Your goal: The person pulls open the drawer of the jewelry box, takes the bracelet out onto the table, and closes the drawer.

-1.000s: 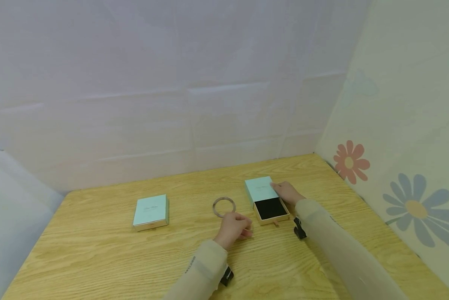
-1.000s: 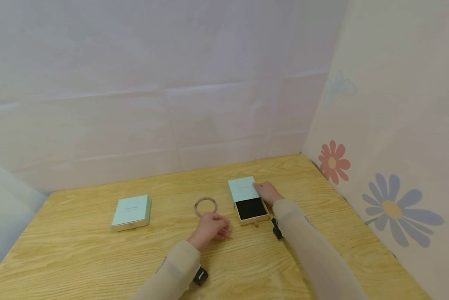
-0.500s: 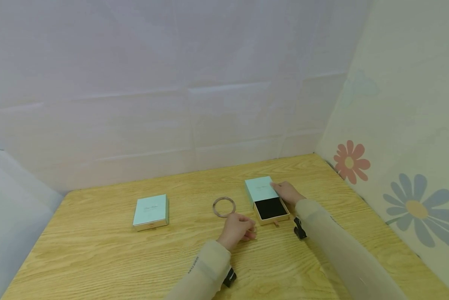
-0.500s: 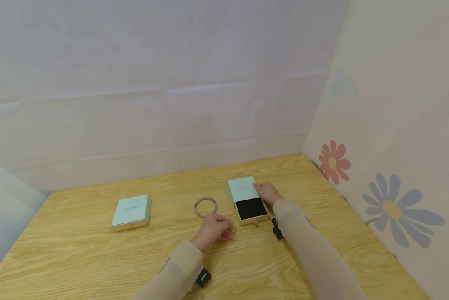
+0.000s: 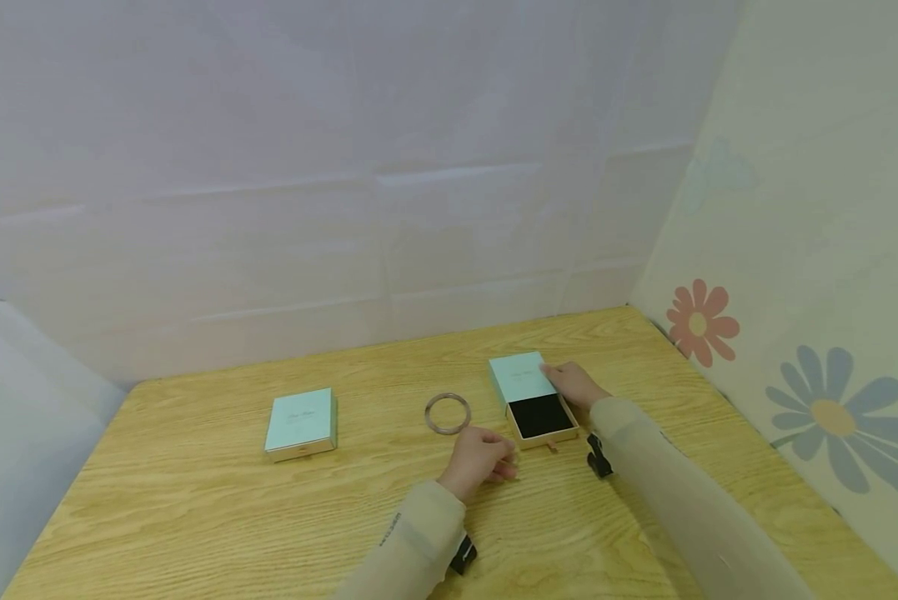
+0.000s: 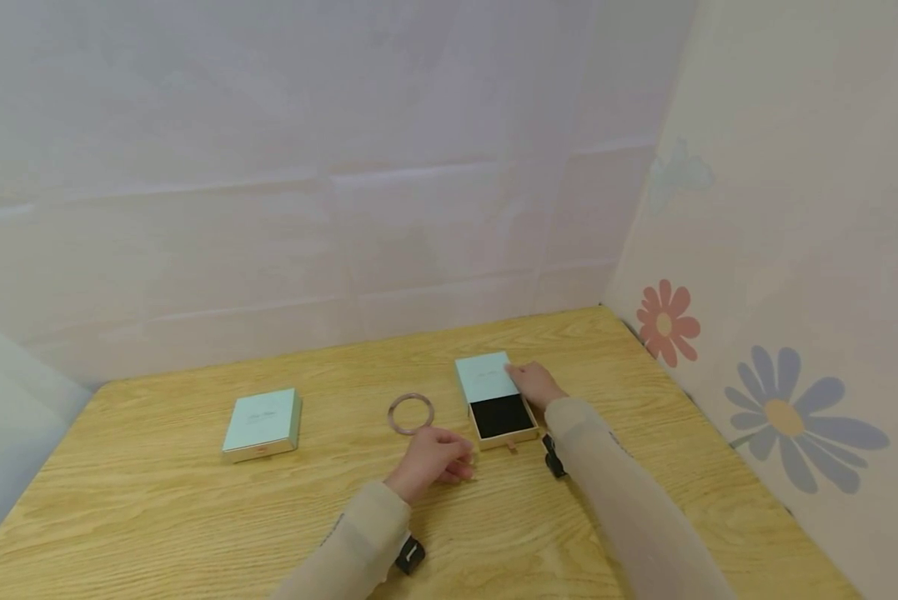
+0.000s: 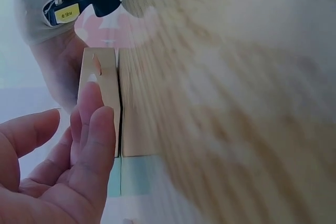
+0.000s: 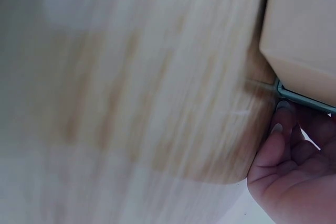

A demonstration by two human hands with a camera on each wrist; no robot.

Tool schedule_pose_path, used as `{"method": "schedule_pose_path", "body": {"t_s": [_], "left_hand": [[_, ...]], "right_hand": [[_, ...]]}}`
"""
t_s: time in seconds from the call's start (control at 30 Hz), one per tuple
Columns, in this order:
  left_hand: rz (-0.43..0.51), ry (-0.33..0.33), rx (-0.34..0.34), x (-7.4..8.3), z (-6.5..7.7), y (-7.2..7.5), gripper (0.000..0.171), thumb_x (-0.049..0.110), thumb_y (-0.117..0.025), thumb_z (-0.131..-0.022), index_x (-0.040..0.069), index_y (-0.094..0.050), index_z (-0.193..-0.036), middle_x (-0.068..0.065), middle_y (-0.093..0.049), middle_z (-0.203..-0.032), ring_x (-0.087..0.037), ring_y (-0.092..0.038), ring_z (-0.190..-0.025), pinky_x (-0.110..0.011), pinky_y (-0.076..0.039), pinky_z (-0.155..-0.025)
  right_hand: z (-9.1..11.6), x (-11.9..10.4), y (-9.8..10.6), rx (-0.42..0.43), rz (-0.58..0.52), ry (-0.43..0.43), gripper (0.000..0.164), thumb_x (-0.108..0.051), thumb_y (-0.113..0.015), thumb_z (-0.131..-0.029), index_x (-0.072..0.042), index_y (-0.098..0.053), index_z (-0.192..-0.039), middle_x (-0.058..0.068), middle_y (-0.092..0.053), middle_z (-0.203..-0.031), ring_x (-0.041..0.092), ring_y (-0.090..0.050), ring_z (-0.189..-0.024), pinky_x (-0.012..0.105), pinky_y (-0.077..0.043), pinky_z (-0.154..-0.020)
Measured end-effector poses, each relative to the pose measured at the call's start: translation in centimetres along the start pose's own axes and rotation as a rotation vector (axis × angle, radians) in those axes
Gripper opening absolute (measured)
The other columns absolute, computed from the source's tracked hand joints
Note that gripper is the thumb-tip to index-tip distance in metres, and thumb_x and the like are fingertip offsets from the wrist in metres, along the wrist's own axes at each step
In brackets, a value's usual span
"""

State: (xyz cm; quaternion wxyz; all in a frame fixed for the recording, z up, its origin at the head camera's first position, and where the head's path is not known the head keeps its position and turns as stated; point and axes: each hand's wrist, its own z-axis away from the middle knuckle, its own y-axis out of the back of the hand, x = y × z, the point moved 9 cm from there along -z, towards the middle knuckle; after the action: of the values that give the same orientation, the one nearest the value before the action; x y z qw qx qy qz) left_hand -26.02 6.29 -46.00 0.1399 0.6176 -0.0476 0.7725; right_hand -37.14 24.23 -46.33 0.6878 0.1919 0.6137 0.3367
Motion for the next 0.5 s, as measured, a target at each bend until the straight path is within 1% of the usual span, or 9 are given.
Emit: {"method": "schedule_pose_path", "body": {"t_s": [0.27,0.37,0.5], "left_hand": [[0.007,0.012,-0.006,0.2,0.1,-0.7,0.016,0.004,-0.062,-0.092,-0.01,-0.069,-0.094,-0.012,-0.07,-0.078,-0.018,-0.069,-0.062,-0.026,-0.055,-0.056],[0.005,0.008,-0.009,0.3,0.1,-1.0,0.016,0.005,-0.062,-0.092,-0.01,-0.068,-0.094,-0.011,-0.07,-0.078,-0.02,-0.069,-0.064,-0.027,-0.055,-0.056],[0.001,0.006,-0.017,0.4,0.2,-1.2,0.018,0.006,-0.062,-0.093,-0.011,-0.068,-0.094,-0.014,-0.07,-0.081,-0.022,-0.07,-0.065,-0.029,-0.056,-0.057]], "right_hand": [[0.0,0.0,0.0,0.0,0.014,-0.008,0.056,-0.029,-0.03,-0.108,0.019,-0.042,-0.134,0.035,-0.041,-0.14,0.048,-0.038,-0.13,0.054,-0.034,-0.107],[0.0,0.0,0.0,0.001,0.015,-0.011,0.056,-0.029,-0.03,-0.108,0.019,-0.043,-0.134,0.035,-0.042,-0.139,0.048,-0.039,-0.13,0.054,-0.034,-0.107],[0.0,0.0,0.1,0.003,0.021,-0.009,0.056,-0.028,-0.031,-0.108,0.019,-0.043,-0.134,0.035,-0.042,-0.139,0.048,-0.039,-0.129,0.054,-0.034,-0.107]]}}
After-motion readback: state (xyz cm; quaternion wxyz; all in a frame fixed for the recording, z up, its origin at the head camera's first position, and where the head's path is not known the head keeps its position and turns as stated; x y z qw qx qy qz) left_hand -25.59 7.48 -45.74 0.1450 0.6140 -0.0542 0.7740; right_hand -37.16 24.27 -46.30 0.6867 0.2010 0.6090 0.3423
